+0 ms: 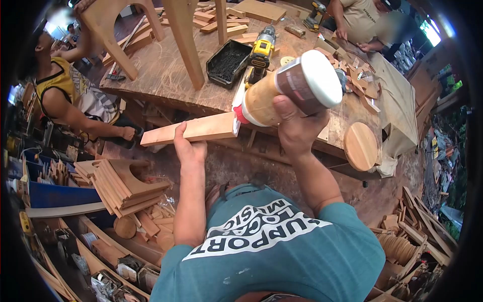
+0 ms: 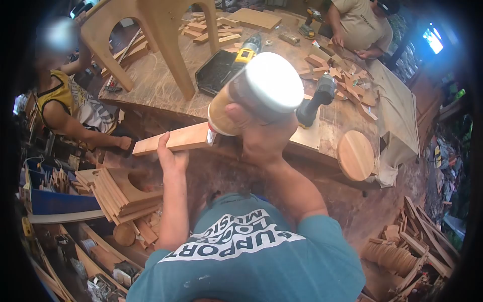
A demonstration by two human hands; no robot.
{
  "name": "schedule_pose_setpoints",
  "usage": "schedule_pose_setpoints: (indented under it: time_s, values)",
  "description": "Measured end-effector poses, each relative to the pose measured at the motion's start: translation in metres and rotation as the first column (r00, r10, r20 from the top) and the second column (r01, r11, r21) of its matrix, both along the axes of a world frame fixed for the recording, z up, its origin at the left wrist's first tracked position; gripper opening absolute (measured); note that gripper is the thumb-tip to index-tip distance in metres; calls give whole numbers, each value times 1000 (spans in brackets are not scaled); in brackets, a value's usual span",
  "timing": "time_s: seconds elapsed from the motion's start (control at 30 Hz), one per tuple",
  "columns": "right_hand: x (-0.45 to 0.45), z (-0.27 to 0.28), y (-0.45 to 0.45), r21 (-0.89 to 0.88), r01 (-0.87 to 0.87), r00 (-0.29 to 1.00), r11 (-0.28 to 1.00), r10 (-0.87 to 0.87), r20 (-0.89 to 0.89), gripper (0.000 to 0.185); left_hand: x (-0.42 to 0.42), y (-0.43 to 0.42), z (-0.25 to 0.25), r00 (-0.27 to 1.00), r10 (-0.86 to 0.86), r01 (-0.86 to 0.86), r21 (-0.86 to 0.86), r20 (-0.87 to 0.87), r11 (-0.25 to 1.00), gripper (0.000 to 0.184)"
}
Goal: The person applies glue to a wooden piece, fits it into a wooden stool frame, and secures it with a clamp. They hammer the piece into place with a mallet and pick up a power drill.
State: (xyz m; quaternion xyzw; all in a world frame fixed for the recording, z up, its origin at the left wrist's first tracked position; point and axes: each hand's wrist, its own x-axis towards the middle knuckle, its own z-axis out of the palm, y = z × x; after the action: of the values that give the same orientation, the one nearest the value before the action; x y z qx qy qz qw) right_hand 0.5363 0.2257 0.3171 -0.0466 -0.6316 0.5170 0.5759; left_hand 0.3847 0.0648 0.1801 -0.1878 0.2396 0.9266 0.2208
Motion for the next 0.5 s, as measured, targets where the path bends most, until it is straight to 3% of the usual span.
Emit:
schedule_pose_setpoints:
  time_s: [0.1, 0.17, 0.23, 0.37, 0.4, 0.5]
  values:
    - [14, -2, 25, -403, -205, 947, 892, 77, -311, 45, -7, -14, -24, 980, -125, 139, 87, -157, 986, 25]
    - [43, 1, 58, -536, -394, 890, 747, 163, -427, 54, 0, -18, -16, 972, -171, 177, 24, -162, 984, 24]
    - [76, -8, 94, -655, -434, 849, 619, 39, -526, 60, 13, -21, -2, 969, -174, 178, 5, -175, 984, 24]
    - [150, -72, 162, -733, -448, 813, 512, -109, -572, 67, 26, -22, -2, 937, -54, 80, 61, -344, 995, 25]
    - [162, -86, 178, -833, -400, 823, 383, -249, -510, 65, 31, -21, 1, 914, -29, 68, 83, -405, 994, 27]
    - [179, -158, 252, -777, -608, 754, 163, -187, -629, 52, 43, -4, 21, 872, 106, -205, -160, -477, 966, 35]
